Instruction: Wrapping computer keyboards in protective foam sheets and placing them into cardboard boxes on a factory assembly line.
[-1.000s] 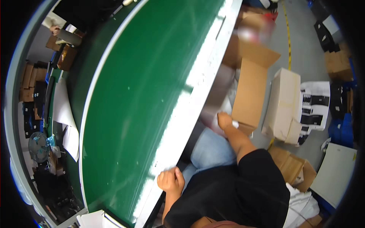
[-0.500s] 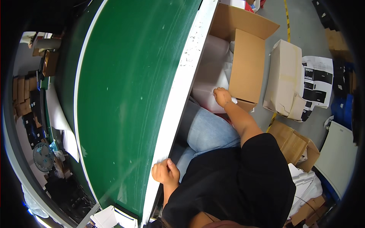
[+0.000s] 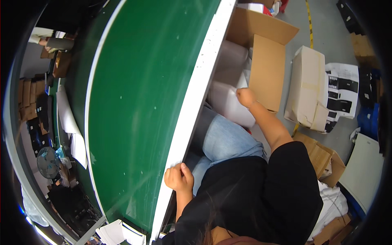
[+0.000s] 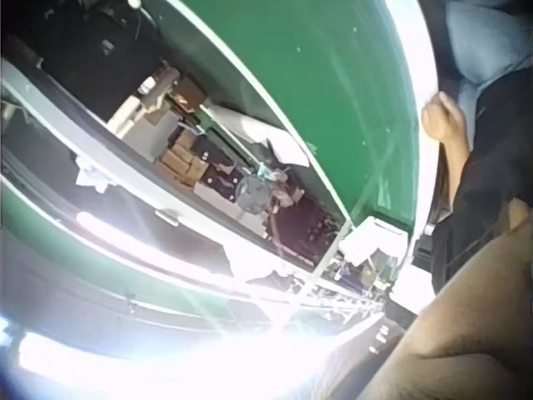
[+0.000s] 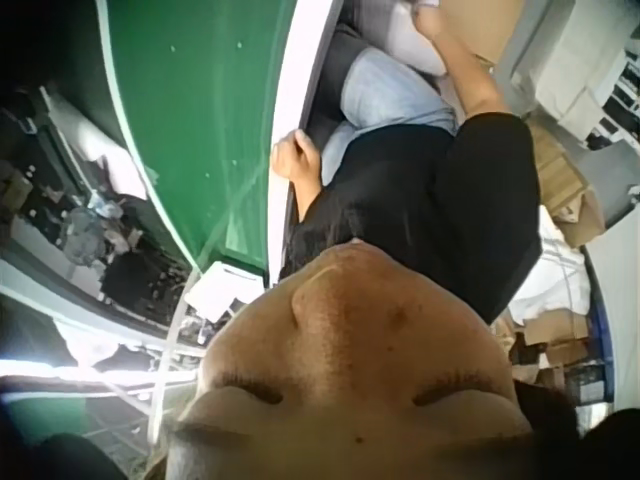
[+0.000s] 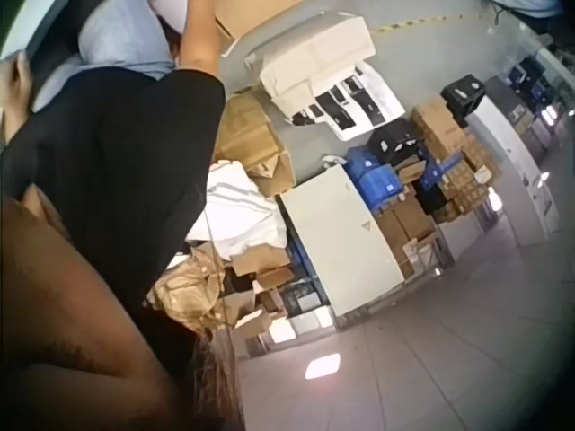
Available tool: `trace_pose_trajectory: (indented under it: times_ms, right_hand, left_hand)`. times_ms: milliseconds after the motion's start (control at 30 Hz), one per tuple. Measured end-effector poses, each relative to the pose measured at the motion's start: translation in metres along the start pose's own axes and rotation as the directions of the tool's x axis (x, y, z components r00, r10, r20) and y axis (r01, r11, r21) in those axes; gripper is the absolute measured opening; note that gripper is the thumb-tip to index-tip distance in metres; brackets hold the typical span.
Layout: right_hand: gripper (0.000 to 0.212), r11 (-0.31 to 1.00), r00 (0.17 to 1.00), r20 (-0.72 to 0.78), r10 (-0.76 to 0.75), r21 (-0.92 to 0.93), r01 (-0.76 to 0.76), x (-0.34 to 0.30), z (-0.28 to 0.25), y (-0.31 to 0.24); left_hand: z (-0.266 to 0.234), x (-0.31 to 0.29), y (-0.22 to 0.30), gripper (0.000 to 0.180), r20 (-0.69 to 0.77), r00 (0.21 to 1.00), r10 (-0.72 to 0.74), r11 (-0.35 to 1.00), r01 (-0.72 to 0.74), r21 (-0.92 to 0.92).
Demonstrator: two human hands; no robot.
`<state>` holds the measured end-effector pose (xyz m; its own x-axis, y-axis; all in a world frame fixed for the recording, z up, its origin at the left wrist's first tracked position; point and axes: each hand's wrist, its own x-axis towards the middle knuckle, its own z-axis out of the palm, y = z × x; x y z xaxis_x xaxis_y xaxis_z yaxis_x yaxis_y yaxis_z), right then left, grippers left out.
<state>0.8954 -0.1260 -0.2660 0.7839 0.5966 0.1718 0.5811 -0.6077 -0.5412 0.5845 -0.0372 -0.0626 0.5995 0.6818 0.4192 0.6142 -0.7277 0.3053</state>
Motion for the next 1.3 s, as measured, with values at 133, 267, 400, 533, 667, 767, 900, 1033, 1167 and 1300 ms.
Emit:
trace_pose_trajectory:
  times_ms: [133, 267, 400, 533, 667, 767, 900, 1033, 1167, 1300]
  right_hand:
    - [0.012, 0.96, 0.984, -0.144, 0.109, 0.271, -0.067, 0.014, -0.032, -0.008]
    - [0.016, 0.784, 0.933, -0.042, 0.357, 0.557, -0.275, 0.028, -0.078, -0.012]
    - [0.026, 0.022, 0.739, 0.36, 0.57, 0.892, -0.451, 0.04, -0.129, 0.005]
    - [0.029, -0.332, 0.793, 0.465, 0.395, 0.877, -0.348, 0.046, -0.171, -0.028]
    - [0.028, -0.586, 0.911, 0.411, 0.0, 0.738, -0.333, 0.046, -0.181, -0.12]
    - [0.025, 0.045, 0.987, 0.161, 0.019, 0.986, -0.162, 0.046, -0.159, -0.203]
    - [0.02, 0.105, 0.961, 0.062, -0.269, 0.994, -0.035, 0.026, -0.153, -0.331]
    - [0.018, 0.343, 0.78, 0.106, -0.616, 0.928, 0.145, 0.006, -0.096, -0.41]
    - [0.022, 0.328, 0.725, 0.076, -0.684, 0.92, 0.213, -0.022, -0.06, -0.426]
    - [0.025, 0.381, 0.58, -0.029, -0.814, 0.728, 0.57, -0.028, -0.039, -0.427]
  left_hand:
    - [-0.002, -0.007, 0.0, 0.007, -0.017, 1.0, 0.011, 1.0, -0.011, 0.021]
    - [-0.003, -0.004, -0.001, 0.006, -0.053, 0.999, 0.003, 1.0, -0.001, 0.024]
    - [-0.012, 0.005, 0.007, 0.004, 0.118, 0.981, -0.152, 0.951, 0.178, -0.254]
    - [-0.034, 0.024, -0.003, 0.016, 0.387, 0.894, -0.224, 0.62, 0.438, -0.651]
    - [-0.045, 0.044, -0.005, 0.032, 0.483, 0.87, -0.095, 0.28, 0.489, -0.826]
    - [-0.05, 0.057, -0.003, 0.051, 0.222, 0.974, 0.042, 0.501, 0.172, -0.849]
    - [-0.06, 0.061, -0.034, 0.068, 0.437, 0.897, 0.069, 0.773, 0.229, -0.592]
    - [-0.033, 0.058, -0.074, 0.047, 0.436, 0.837, -0.33, 0.213, 0.516, -0.83]
    - [-0.025, 0.066, -0.113, 0.034, 0.398, 0.657, -0.64, -0.27, 0.293, -0.917]
    - [-0.022, 0.065, -0.143, 0.033, 0.349, 0.637, -0.687, -0.267, 0.226, -0.937]
